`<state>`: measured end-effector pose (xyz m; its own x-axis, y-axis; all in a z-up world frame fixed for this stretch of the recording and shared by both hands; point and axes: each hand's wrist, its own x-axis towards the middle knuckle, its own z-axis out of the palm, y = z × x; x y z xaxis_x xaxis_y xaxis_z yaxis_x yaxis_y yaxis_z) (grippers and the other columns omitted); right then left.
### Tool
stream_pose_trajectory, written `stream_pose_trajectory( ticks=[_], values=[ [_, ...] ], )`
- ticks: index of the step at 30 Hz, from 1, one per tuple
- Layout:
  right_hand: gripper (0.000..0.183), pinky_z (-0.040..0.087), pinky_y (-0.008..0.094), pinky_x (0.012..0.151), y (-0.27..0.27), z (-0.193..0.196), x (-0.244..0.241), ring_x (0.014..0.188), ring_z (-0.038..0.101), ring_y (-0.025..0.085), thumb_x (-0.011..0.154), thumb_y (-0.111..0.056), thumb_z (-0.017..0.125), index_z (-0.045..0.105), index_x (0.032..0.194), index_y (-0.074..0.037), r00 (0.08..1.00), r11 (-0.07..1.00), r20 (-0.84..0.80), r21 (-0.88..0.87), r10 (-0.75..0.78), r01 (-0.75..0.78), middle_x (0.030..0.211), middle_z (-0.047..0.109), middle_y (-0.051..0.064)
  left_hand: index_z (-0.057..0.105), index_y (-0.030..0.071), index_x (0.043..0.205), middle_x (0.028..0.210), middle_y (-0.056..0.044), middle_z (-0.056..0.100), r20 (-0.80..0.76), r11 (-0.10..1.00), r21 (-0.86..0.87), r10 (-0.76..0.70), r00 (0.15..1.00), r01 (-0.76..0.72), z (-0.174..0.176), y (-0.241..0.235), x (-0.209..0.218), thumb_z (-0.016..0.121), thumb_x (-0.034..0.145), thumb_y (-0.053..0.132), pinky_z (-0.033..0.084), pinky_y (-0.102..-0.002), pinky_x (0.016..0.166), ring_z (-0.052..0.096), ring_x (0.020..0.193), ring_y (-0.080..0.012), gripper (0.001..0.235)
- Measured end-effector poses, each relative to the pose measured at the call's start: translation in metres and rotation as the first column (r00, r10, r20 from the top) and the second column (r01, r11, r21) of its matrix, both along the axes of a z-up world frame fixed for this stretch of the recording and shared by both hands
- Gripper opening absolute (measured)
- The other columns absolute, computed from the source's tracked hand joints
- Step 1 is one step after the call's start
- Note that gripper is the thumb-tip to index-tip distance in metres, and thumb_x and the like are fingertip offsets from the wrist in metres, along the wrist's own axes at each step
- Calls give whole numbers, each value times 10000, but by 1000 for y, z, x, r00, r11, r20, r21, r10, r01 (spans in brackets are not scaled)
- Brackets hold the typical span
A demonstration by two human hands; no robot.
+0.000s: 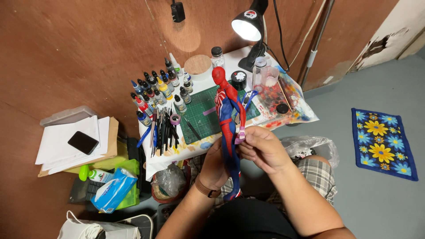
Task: Customizing a Spider-Man action figure by applying small pink masking tape strips to its joints and trimming them with a hobby knife
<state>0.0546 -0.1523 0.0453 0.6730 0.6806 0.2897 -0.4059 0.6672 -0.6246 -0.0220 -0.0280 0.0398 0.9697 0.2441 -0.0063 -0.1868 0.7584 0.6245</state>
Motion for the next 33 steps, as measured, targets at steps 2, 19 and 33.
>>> stream_pose_trajectory(
  ticks=[2,19,33],
  values=[
    [98,393,206,424,3,9,-5,510,426,104,966,14,595,661,1025,57,998,999,33,18,-51,51,665,384,37,640,-35,1158,835,-225,683,-5,1000,7,4,1000,-4,-36,11,12,485,1072,128,586,-468,817,702,772,-334,241],
    [128,525,303,680,-7,24,-11,735,590,154,862,41,772,764,990,47,371,591,741,42,-559,806,842,684,133,602,10,1137,764,-119,643,435,803,360,306,847,-475,-6,5,-14,517,1060,123,524,-312,758,615,716,-164,162],
    [88,530,319,604,-4,38,-22,615,583,181,866,35,753,762,949,7,144,421,824,123,-548,898,705,603,79,585,33,1027,645,-116,632,482,787,351,312,819,-507,-11,3,-14,504,1050,74,441,-247,543,537,500,-138,93]
  ],
)
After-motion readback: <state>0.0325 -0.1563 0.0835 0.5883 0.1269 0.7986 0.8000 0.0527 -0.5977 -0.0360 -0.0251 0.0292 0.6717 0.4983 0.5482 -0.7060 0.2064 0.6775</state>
